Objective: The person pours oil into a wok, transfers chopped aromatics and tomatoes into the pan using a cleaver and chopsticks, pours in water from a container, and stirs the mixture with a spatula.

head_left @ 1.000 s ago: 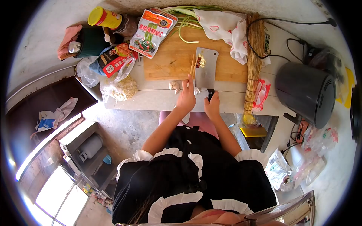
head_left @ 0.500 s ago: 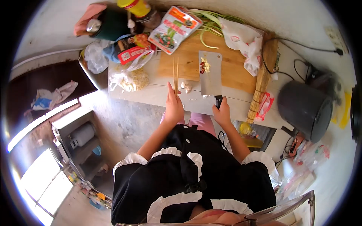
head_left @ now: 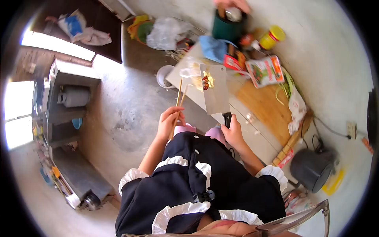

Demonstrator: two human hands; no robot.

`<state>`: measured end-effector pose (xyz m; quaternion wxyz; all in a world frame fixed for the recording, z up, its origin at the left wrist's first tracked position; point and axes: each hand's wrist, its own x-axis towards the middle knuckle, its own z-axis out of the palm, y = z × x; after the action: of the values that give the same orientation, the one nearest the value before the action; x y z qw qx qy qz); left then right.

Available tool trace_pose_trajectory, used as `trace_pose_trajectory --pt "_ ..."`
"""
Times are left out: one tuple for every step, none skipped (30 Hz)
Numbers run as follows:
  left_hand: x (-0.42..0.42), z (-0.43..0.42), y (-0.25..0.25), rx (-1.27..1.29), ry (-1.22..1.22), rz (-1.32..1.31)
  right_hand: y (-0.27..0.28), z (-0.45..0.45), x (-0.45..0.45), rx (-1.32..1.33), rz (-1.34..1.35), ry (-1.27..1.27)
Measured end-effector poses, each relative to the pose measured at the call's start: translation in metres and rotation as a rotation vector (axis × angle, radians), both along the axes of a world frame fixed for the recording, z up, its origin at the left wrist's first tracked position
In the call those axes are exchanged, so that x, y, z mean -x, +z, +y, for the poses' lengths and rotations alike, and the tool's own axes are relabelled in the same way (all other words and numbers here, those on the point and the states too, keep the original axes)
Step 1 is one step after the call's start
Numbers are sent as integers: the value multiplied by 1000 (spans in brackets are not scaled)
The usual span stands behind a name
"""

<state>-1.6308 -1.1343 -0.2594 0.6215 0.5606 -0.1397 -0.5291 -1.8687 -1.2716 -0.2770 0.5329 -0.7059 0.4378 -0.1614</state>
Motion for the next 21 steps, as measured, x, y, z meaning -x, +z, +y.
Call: trace_pose_trajectory --pt "-27 25 2 37 35 70 4 10 -27 7 3 41" --pt "-53 49 3 76 72 136 7 16 -55 13 2 86" --pt "-81 71 5 106 111 205 9 23 -85 7 6 133" --pt "-108 99 1 171 140 224 1 35 -112 -69 33 157" --pt "-126 124 -3 200 210 236 -4 43 -137 -37 28 203" --pt "-144 144 2 234 285 239 -8 49 -166 -4 14 254" --pt "-163 166 8 266 361 239 0 59 -199 -34 40 297" --pt "-180 187 8 302 383 233 8 68 -231 -65 65 341" --pt "-196 207 8 339 384 208 15 77 -263 -94 92 385" --pt "-212 217 11 321 401 170 23 83 -296 -167 64 414" --pt "-226 232 15 317 414 124 28 92 -328 -226 31 442" --pt "-244 244 18 297 417 29 33 99 -361 -225 6 513" --pt "-259 253 23 316 482 -24 36 106 -394 -227 -17 582" --pt "-276 262 26 278 531 -88 24 108 -424 -178 -36 640" --pt "-295 269 27 235 578 -148 44 117 -460 -278 10 668" --pt "-317 273 32 188 714 -151 31 121 -495 -193 -41 712" --pt "-338 278 36 88 795 -257 15 123 -527 -112 -94 749" --pt "-361 289 34 38 843 -257 20 131 -563 -130 -68 783" --pt "-387 301 35 -9 891 -257 31 140 -601 -145 -43 817" --pt "-412 309 35 -113 905 -340 37 148 -637 -160 -16 851" --pt "-440 316 39 -88 951 -329 35 155 -672 -195 -25 883"
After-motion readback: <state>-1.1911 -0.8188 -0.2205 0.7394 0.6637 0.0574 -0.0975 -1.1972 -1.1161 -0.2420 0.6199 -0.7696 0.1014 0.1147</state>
